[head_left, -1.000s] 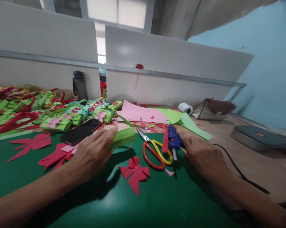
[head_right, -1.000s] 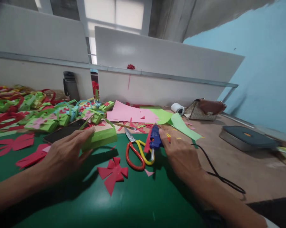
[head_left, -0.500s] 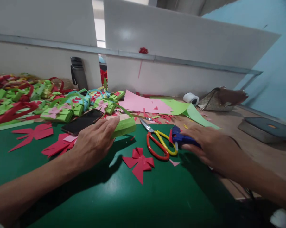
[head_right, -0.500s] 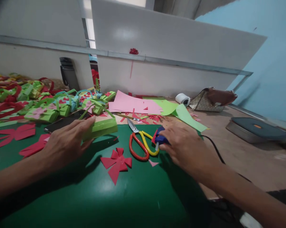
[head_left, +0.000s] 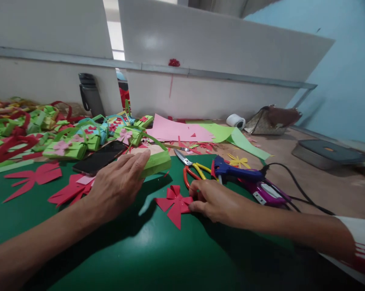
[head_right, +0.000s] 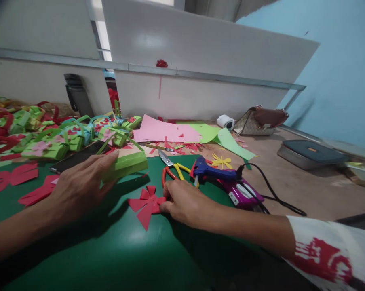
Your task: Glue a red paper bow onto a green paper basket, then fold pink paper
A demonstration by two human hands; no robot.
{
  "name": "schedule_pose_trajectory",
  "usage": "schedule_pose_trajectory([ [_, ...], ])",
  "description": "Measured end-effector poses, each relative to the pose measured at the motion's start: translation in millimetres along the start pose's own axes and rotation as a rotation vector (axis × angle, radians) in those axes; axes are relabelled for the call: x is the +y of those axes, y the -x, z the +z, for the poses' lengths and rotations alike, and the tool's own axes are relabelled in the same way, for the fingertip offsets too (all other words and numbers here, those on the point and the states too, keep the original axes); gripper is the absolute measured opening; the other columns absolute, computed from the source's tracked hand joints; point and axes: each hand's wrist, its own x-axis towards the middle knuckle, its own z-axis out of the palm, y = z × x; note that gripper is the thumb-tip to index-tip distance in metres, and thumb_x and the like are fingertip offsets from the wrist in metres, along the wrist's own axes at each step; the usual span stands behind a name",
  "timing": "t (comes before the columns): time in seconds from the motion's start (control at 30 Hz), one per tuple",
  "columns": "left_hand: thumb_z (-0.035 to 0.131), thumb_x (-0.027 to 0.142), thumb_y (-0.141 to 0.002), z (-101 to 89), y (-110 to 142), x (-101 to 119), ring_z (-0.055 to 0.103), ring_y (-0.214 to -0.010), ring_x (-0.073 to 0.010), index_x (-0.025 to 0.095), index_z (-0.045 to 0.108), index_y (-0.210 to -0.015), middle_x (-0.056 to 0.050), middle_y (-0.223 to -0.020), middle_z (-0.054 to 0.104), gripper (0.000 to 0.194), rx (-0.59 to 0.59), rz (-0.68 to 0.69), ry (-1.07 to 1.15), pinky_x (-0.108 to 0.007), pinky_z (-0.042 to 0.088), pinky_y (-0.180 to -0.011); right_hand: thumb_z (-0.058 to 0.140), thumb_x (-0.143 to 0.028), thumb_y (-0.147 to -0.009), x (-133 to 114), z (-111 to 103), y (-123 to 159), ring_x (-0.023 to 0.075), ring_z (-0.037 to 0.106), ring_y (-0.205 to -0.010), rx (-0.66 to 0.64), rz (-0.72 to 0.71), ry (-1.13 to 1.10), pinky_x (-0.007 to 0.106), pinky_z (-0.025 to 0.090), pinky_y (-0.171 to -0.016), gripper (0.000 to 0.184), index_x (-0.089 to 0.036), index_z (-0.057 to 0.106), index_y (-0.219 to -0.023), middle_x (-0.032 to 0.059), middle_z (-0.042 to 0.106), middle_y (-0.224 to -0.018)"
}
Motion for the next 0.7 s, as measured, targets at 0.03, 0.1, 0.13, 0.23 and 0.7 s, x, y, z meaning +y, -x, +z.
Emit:
schedule_pose_trajectory([
  [0.03, 0.051, 0.013, -0.088, -0.1, -0.3, 0.0, 0.063, -0.103, -0.03, 0.008, 0.038, -0.135, -0.016, -0.118, 0.064, 0.049, 0.013, 0.006, 0.003, -0.039, 0.055, -0.081, 0.064, -0.022, -0.077, -0.8, 0.4, 0.0, 0.0091, 0.046, -0.049, 0.019, -0.02, 0.019, 0.02, 0.026, -0.042, 0.013, -0.018, 0.052, -0.075, -0.0038, 0.052, -0.059],
  [0.1, 0.051, 0.014, -0.088, -0.2, -0.9, -0.1, 0.063, -0.101, -0.0296, 0.007, 0.039, -0.135, -0.016, -0.116, 0.065, 0.048, 0.034, 0.017, 0.008, -0.039, 0.055, -0.08, 0.064, -0.019, -0.074, -1.3, 1.8, -0.4, 0.0096, 0.044, -0.054, 0.045, -0.058, 0.043, 0.021, 0.025, -0.044, 0.016, -0.018, 0.05, -0.068, -0.0036, 0.051, -0.06],
  [0.13, 0.051, 0.013, -0.088, -0.3, -1.1, -0.1, 0.063, -0.101, -0.0294, 0.007, 0.039, -0.134, -0.016, -0.115, 0.066, 0.048, 0.039, 0.018, 0.009, -0.039, 0.055, -0.081, 0.064, -0.017, -0.074, -1.0, 2.6, -0.9, 0.0098, 0.044, -0.055, 0.051, -0.076, 0.048, 0.022, 0.025, -0.045, 0.017, -0.018, 0.049, -0.066, -0.0037, 0.051, -0.06],
  [0.23, 0.052, 0.012, -0.087, -0.8, -1.9, 0.4, 0.063, -0.1, -0.029, 0.006, 0.041, -0.133, -0.016, -0.113, 0.066, 0.048, 0.035, 0.018, 0.005, -0.039, 0.055, -0.081, 0.06, -0.014, -0.074, 0.2, 4.0, -2.2, 0.0099, 0.044, -0.055, 0.056, -0.13, 0.037, 0.022, 0.026, -0.046, 0.018, -0.019, 0.047, -0.063, -0.0045, 0.05, -0.059],
  [0.7, 0.047, 0.009, -0.088, 3.0, -2.5, 3.9, 0.064, -0.099, -0.0275, 0.007, 0.035, -0.134, -0.015, -0.111, 0.068, 0.048, 0.076, 0.006, 0.054, -0.037, 0.057, -0.077, 0.056, -0.008, -0.075, -26.7, -4.8, -6.8, 0.0077, 0.046, -0.055, 0.376, -0.503, -0.211, 0.021, 0.034, -0.05, 0.013, -0.018, 0.061, -0.069, -0.0053, 0.056, -0.062],
])
